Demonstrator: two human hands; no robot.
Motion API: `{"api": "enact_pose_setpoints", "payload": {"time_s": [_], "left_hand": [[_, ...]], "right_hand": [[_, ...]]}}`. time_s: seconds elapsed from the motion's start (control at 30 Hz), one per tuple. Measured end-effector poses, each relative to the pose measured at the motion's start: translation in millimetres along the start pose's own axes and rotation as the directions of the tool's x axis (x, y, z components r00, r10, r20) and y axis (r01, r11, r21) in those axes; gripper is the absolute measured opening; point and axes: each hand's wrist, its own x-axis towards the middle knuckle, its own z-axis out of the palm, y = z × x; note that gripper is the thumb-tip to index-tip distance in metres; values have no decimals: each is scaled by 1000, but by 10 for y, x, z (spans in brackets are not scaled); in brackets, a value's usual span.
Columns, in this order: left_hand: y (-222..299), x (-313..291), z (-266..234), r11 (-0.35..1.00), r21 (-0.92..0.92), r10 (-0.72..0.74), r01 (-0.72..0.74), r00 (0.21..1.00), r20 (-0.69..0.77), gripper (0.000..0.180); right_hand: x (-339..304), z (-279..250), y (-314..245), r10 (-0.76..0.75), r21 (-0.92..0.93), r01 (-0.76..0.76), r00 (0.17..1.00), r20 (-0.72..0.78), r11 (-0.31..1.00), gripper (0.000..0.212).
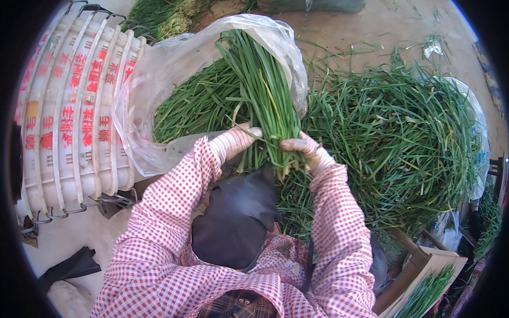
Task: The person sorts bunches of green onions from a plastic bag, removes loose leaves, aligns the stalks, and ties them together with red ribbon before stacking the finished bundles.
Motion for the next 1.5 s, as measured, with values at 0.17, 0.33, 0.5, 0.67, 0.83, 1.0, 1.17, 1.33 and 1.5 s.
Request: {"api": "enact_pose_setpoints", "payload": {"time_s": [0.17,0.33,0.5,0.67,0.83,1.0,1.17,1.33,1.5], "left_hand": [[578,-21,163,993,-120,44,0,931,362,45],[769,-599,819,787,-567,162,242,806,570,64],[255,-835,1376,646,-751,307,140,853,423,68],[91,-972,1890,569,-808,460,155,754,468,64],[416,-1306,2092,676,-737,562,15,637,528,55],[534,-1523,2456,680,-578,730,-450,486,480,53],[811,-1876,2623,877,-473,438,-78,532,725,65],[1212,-2247,1887,111,604,344,-789,601,721,103],[1188,-2145,1878,310,83,833,-947,312,457,107]], "right_hand": [[-645,352,-521,-106,-137,103,994,-9,985,68],[-1600,699,-431,-178,-393,129,980,-91,911,76],[-2505,1142,239,-82,-390,1,978,-192,921,69],[-2977,1325,612,-155,-570,-47,941,-300,820,75],[-4037,1630,51,-361,-785,-261,777,-516,562,99],[-3908,1970,-195,-808,-886,148,496,-318,440,101],[-3558,2331,-174,-899,-868,383,413,-145,316,53],[-3792,2337,43,-956,-852,435,152,-250,291,36],[-3955,2348,158,-966,-908,354,203,-162,227,34]]}}
